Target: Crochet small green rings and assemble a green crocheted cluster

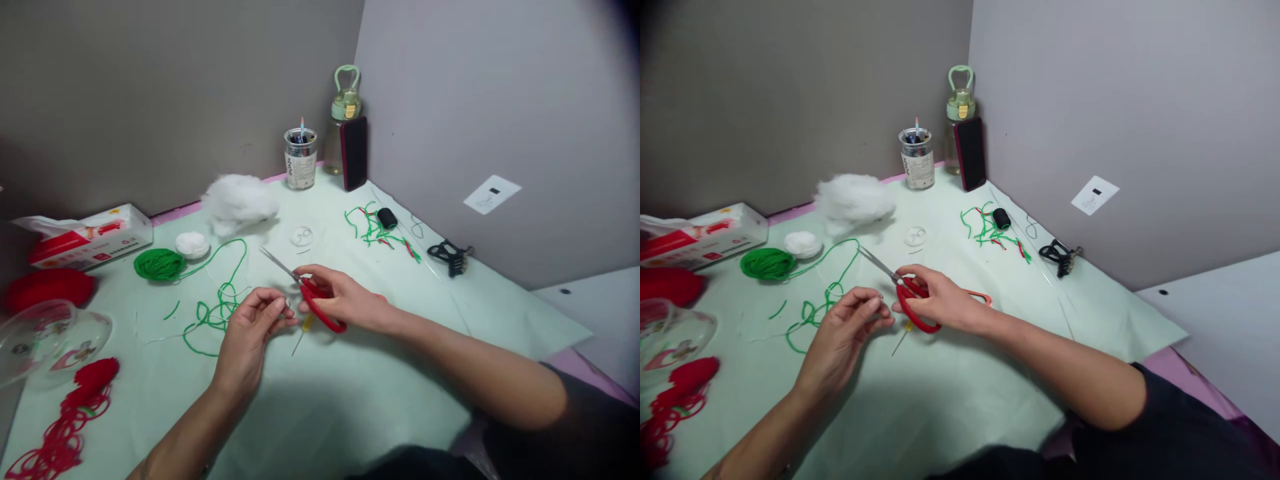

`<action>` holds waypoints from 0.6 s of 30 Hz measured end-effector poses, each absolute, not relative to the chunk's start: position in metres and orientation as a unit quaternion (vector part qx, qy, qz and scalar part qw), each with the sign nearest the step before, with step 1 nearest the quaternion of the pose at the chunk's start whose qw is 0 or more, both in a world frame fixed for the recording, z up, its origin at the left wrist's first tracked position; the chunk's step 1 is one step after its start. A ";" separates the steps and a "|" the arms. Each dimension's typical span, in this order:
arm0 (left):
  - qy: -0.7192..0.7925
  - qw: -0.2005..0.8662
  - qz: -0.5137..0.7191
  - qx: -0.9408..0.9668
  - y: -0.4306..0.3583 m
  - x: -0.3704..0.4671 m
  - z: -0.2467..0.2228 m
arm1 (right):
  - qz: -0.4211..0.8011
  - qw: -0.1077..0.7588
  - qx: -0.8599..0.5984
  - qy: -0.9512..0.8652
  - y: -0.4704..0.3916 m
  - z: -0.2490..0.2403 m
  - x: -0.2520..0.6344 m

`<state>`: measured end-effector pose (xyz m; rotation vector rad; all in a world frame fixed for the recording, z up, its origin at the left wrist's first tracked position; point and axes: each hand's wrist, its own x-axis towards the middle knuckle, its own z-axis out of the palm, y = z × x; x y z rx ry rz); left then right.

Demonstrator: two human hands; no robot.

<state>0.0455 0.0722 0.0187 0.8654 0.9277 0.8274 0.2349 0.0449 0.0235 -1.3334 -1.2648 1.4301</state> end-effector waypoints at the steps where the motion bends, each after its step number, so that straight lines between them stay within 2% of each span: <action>1: 0.423 0.720 0.377 0.401 0.072 0.045 0.019 | 0.553 0.396 -0.531 -0.506 0.044 0.023 0.235; 4: 0.428 0.706 0.380 0.417 0.072 0.044 0.018 | 0.525 0.409 -0.540 -0.515 0.043 0.025 0.235; 11: 0.429 0.680 0.374 0.463 0.070 0.040 0.016 | 0.557 0.422 -0.514 -0.498 0.045 0.035 0.235; 14: 0.425 0.674 0.388 0.463 0.070 0.041 0.018 | 0.469 0.397 -0.560 -0.556 0.043 0.030 0.236; 18: 0.423 0.666 0.400 0.466 0.071 0.042 0.019 | 0.249 0.335 -0.628 -0.657 0.043 0.027 0.248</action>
